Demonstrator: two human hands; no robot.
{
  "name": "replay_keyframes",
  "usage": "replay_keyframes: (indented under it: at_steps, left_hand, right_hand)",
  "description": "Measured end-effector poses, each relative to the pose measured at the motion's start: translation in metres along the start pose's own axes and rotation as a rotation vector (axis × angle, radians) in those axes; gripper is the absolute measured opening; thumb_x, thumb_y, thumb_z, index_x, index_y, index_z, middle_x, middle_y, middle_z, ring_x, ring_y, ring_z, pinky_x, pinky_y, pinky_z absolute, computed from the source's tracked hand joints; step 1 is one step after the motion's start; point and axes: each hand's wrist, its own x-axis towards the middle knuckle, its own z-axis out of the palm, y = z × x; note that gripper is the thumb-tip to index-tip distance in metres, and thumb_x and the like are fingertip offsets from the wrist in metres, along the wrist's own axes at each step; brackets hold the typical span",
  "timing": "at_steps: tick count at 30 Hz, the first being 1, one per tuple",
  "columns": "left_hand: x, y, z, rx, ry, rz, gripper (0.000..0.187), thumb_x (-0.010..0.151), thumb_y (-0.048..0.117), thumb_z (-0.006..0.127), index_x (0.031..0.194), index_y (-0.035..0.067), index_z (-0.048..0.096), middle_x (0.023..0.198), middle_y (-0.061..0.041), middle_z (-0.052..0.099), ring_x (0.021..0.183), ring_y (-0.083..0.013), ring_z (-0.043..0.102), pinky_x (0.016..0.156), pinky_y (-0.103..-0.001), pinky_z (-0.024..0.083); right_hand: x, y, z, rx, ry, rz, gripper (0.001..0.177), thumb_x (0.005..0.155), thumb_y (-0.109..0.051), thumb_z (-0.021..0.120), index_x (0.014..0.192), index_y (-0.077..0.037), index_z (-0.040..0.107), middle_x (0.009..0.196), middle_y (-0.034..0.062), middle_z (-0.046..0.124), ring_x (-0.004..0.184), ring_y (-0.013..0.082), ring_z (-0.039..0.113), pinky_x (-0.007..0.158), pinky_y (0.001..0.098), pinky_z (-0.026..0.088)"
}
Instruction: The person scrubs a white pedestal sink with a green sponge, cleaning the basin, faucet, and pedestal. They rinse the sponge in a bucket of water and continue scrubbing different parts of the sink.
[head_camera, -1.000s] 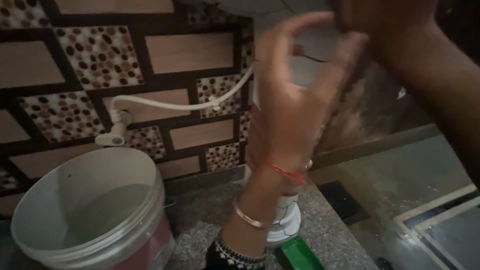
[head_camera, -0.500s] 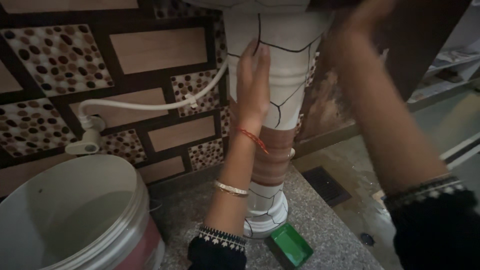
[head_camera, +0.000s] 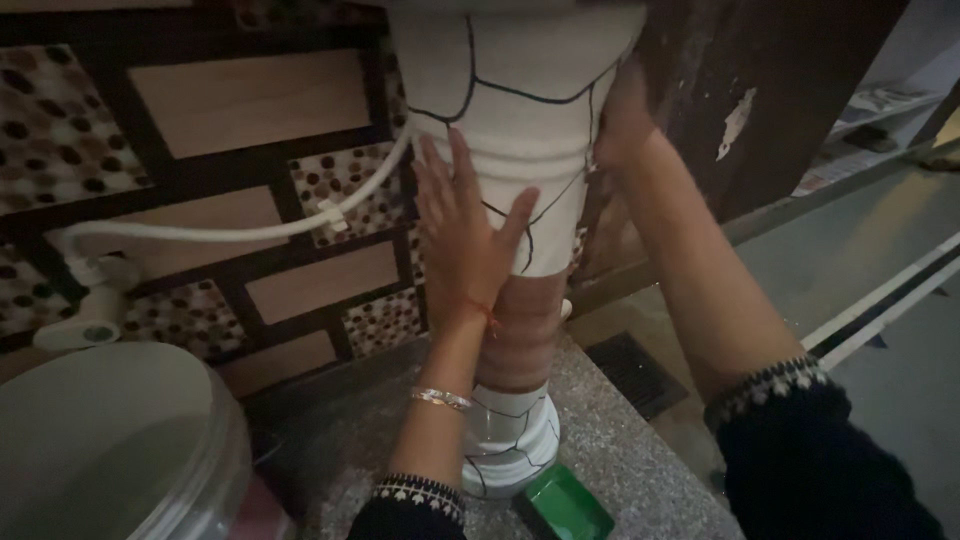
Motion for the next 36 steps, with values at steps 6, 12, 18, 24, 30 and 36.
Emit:
replay_keyframes:
  at_steps: [6, 12, 18, 24, 30, 36]
  left_hand:
    - [-0.007, -0.004, 0.021, -0.157, 0.105, -0.196, 0.087, 0.101, 0.062, 0.047, 0.167, 0.017, 0.012, 0.172, -0.023, 0.015, 0.157, -0.0454, 0.018, 0.122, -0.059, 0.026]
    - [-0.03, -0.021, 0.045, -0.315, 0.193, -0.309, 0.064, 0.113, 0.045, 0.029, 0.168, 0.013, 0.02, 0.173, -0.022, 0.023, 0.162, -0.042, 0.022, 0.131, -0.05, 0.024]
    - [-0.079, -0.053, 0.071, -0.195, 0.206, -0.076, 0.064, 0.115, 0.037, 0.026, 0.167, 0.002, 0.013, 0.174, -0.026, 0.016, 0.162, -0.0457, 0.017, 0.133, -0.052, 0.019]
    - [-0.098, -0.076, 0.089, -0.111, 0.194, -0.009, 0.073, 0.111, 0.045, 0.032, 0.168, 0.004, 0.013, 0.175, -0.025, 0.014, 0.163, -0.0458, 0.015, 0.134, -0.052, 0.018]
    - [-0.114, -0.118, 0.102, 0.081, 0.143, 0.34, 0.092, 0.107, 0.052, 0.05, 0.169, 0.007, 0.0, 0.174, -0.025, 0.001, 0.162, -0.047, 0.005, 0.134, -0.059, 0.013]
    - [-0.157, -0.163, 0.112, 0.052, -0.112, 0.465, 0.122, 0.094, 0.06, 0.071, 0.166, 0.005, -0.01, 0.171, -0.027, -0.004, 0.16, -0.0489, 0.003, 0.132, -0.059, 0.011]
  right_hand:
    - [-0.037, 0.07, -0.023, -0.158, 0.275, 0.282, 0.073, 0.093, -0.062, 0.035, 0.132, -0.007, 0.062, 0.13, 0.0135, 0.07, 0.119, 0.0306, 0.068, 0.105, 0.0476, 0.052]
    - [-0.094, 0.152, -0.056, -0.178, 0.34, 0.397, 0.059, 0.093, -0.046, 0.05, 0.132, -0.003, 0.064, 0.13, 0.0159, 0.07, 0.121, 0.031, 0.066, 0.104, 0.0465, 0.054]
    - [-0.147, 0.17, -0.017, -0.059, 0.589, 0.29, 0.061, 0.096, -0.051, 0.04, 0.132, -0.008, 0.064, 0.134, 0.0104, 0.068, 0.125, 0.0246, 0.062, 0.105, 0.0383, 0.047]
    - [-0.15, 0.147, 0.035, -0.502, 0.564, -0.286, 0.066, 0.109, -0.048, 0.03, 0.149, 0.003, 0.04, 0.155, 0.018, 0.045, 0.143, 0.0298, 0.042, 0.118, 0.0401, 0.031]
    - [-0.146, 0.123, 0.065, -1.398, 0.31, -0.909, 0.073, 0.122, -0.048, 0.043, 0.166, 0.001, 0.013, 0.173, 0.0231, 0.005, 0.164, 0.0367, 0.004, 0.137, 0.0468, 0.009]
    - [-0.188, 0.167, -0.007, -2.167, -0.12, -1.058, 0.067, 0.115, -0.049, 0.045, 0.17, -0.012, 0.031, 0.176, 0.0139, 0.012, 0.162, 0.036, 0.002, 0.128, 0.0568, -0.002]
